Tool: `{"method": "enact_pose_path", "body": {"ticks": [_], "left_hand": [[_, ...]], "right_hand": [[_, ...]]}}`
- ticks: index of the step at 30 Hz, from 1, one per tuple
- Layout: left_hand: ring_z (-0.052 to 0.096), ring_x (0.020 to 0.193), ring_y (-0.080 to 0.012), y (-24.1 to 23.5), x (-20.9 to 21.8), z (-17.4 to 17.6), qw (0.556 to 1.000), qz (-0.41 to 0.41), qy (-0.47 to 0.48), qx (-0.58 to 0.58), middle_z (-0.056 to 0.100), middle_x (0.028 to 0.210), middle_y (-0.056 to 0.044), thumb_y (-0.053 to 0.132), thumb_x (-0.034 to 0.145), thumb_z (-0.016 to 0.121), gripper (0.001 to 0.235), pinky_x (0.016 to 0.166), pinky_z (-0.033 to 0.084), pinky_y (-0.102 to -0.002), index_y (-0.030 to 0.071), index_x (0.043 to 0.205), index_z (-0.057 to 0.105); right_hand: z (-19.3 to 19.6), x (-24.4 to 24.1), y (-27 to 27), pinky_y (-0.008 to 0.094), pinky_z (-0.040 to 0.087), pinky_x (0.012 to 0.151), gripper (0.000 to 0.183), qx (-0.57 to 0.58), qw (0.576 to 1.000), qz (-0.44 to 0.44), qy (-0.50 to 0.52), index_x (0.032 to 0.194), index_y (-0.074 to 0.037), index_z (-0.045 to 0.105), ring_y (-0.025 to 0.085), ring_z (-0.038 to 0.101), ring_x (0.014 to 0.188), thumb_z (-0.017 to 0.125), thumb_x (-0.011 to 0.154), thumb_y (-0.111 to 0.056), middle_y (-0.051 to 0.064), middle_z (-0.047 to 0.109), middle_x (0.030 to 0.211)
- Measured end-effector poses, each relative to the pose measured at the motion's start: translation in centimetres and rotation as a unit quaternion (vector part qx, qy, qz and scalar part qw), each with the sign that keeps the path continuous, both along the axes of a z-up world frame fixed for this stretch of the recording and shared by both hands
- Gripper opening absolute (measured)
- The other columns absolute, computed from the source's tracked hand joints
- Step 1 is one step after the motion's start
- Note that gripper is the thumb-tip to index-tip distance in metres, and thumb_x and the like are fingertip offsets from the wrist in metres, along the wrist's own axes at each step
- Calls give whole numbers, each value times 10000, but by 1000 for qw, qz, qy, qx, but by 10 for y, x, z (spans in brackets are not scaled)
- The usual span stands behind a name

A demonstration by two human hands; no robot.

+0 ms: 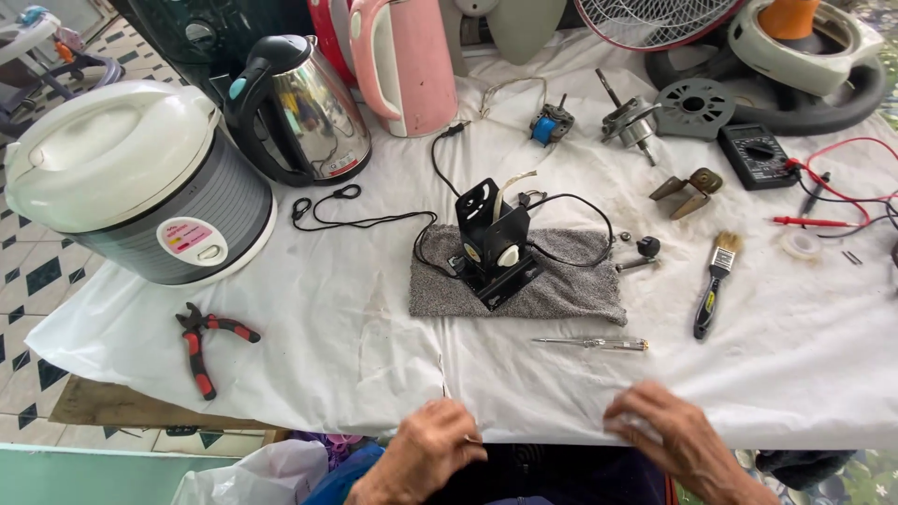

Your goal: The person disassembles a small black motor assembly on a white cloth-covered table. They remove a knob and a metal bracket, then use a screwdriver to loosen screws on the motor housing. The person manipulates the motor and its components while various other appliances and tools are visible on the table.

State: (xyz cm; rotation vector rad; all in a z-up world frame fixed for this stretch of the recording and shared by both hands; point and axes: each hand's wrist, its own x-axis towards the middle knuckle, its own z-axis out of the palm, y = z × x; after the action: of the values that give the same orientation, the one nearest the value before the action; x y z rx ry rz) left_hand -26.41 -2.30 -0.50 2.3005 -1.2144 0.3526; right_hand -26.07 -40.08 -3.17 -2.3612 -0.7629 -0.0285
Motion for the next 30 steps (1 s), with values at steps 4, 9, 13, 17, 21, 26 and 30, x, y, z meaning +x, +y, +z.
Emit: {"method": "enact_pose_path", "body": {"ticks": [4, 9, 13, 17, 21, 26, 30], "left_hand": [[729, 977, -253, -7, 58, 31, 957, 92, 151, -229, 701, 1101, -111, 221, 923, 751, 268, 860, 617, -352, 81, 1109, 618], [489, 1396, -323, -37, 151, 26, 900, 173, 221, -333, 457, 1524, -184, 364, 795, 809, 885, 1158, 457, -468, 81, 1501, 357], [547, 1237, -300, -60, 187, -11, 911, 176, 191, -320, 511, 1364, -158, 473, 743, 842, 964, 1049, 478, -445, 90, 1456, 320], [684, 976, -289, -67, 198, -36, 900, 220, 218, -308, 678, 1084, -109, 442, 775, 819, 740, 824, 562, -409, 139, 1294, 387], [656, 936, -268, -63, 199, -29, 901, 218, 210, -311, 657, 1041, -98, 520, 775, 785, 711, 779, 547, -396, 111, 1234, 428], [691, 1058, -474, -56, 201, -30, 865, 218, 204, -403, 735, 1018, -218, 424, 835, 868, 570, 884, 566, -623, 108, 1209, 576], [711, 1089, -376, -49, 215, -45, 846, 221, 225, -430, 759, 1045, -163, 428, 814, 880, 552, 901, 573, -546, 141, 1195, 601]], "right_hand": [[20, 27, -1, 321, 552, 923, 219, -18, 981, -129, -145, 1074, -216, 725, 176, 671, 1050, 739, 861, -264, -6, 712, 1107], [-10, 67, 2, 350, 513, 922, 317, -80, 964, -174, -186, 1153, -220, 704, 214, 610, 1043, 730, 860, -337, 1, 680, 1128], [-9, 66, 8, 353, 481, 920, 214, -55, 960, -180, -208, 1067, -223, 721, 213, 593, 992, 708, 887, -338, -6, 673, 1035], [2, 59, 11, 344, 470, 867, 112, -28, 960, -158, -232, 1031, -209, 675, 211, 585, 896, 682, 931, -258, -22, 658, 988], [-14, 65, 17, 322, 532, 712, 270, 13, 967, -205, -150, 1150, -160, 595, 191, 750, 834, 707, 911, -213, 46, 761, 962], [10, 84, 43, 419, 585, 642, 255, -29, 950, -266, -158, 1220, -307, 590, 295, 750, 675, 623, 970, -269, 70, 732, 770], [20, 100, 60, 421, 587, 656, 247, -47, 950, -264, -159, 1212, -335, 591, 291, 754, 695, 635, 970, -360, 38, 727, 770]]}}
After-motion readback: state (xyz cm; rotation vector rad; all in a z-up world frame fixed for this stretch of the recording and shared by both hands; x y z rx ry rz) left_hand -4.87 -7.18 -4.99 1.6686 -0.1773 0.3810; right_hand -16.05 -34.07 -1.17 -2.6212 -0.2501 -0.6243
